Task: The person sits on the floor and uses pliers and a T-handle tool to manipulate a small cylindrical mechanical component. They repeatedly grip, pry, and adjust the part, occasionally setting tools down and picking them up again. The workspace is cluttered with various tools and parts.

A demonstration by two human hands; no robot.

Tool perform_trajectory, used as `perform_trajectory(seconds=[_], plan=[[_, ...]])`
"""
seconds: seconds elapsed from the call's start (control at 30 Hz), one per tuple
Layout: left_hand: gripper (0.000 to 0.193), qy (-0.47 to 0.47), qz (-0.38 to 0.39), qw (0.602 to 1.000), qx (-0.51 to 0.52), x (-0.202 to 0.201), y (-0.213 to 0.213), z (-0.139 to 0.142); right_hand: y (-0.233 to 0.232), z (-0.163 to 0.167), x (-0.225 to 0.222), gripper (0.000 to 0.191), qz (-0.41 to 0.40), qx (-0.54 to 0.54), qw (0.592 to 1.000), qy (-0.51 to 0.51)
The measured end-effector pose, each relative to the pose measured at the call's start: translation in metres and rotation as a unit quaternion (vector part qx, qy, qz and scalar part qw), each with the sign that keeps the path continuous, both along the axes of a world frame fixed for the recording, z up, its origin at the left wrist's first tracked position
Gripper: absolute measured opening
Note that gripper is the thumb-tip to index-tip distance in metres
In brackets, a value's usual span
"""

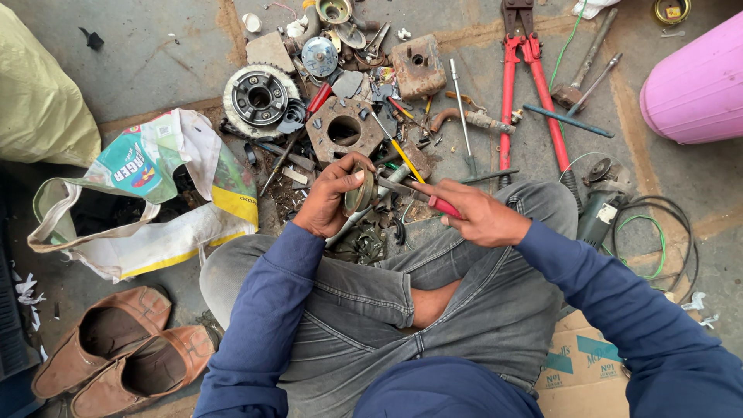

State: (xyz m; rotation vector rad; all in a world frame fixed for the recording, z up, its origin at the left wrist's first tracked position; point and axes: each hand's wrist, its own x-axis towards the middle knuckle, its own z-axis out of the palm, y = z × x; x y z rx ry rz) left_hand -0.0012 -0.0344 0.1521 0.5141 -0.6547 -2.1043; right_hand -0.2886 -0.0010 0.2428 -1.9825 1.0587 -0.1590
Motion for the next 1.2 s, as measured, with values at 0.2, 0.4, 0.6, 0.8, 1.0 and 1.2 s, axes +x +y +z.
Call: perform_trajectory(seconds=[0.2,0.4,0.6,0.8,1.0,1.2], plan=[[0.021,0.0,-0.007,1.0,-0.009,0.0,-0.001,0.002,-0.007,-0.004,-0.009,0.072,0.002,0.12,0.993,0.001],[0.021,-0.021,-0.01,1.0,-0.013,0.0,0.0,0.003,-0.01,-0.014,-0.02,0.052,-0.01,0.161,0.987,-0.003],[0.022,-0.034,-0.017,0.999,-0.025,0.0,0.0,0.004,-0.013,-0.016,-0.023,0.067,-0.012,0.202,0.979,-0.024],[0.022,-0.04,-0.023,0.998,-0.031,0.001,0.0,0.003,-0.018,-0.011,-0.024,0.049,0.009,0.228,0.973,-0.029],[0.023,-0.05,-0.035,0.997,-0.038,0.002,0.001,0.002,-0.022,-0.011,-0.024,0.051,-0.004,0.288,0.957,-0.036],[0.022,-0.04,-0.039,0.998,-0.04,0.001,0.001,0.003,-0.024,-0.008,-0.024,0.052,0.01,0.249,0.969,0.003]])
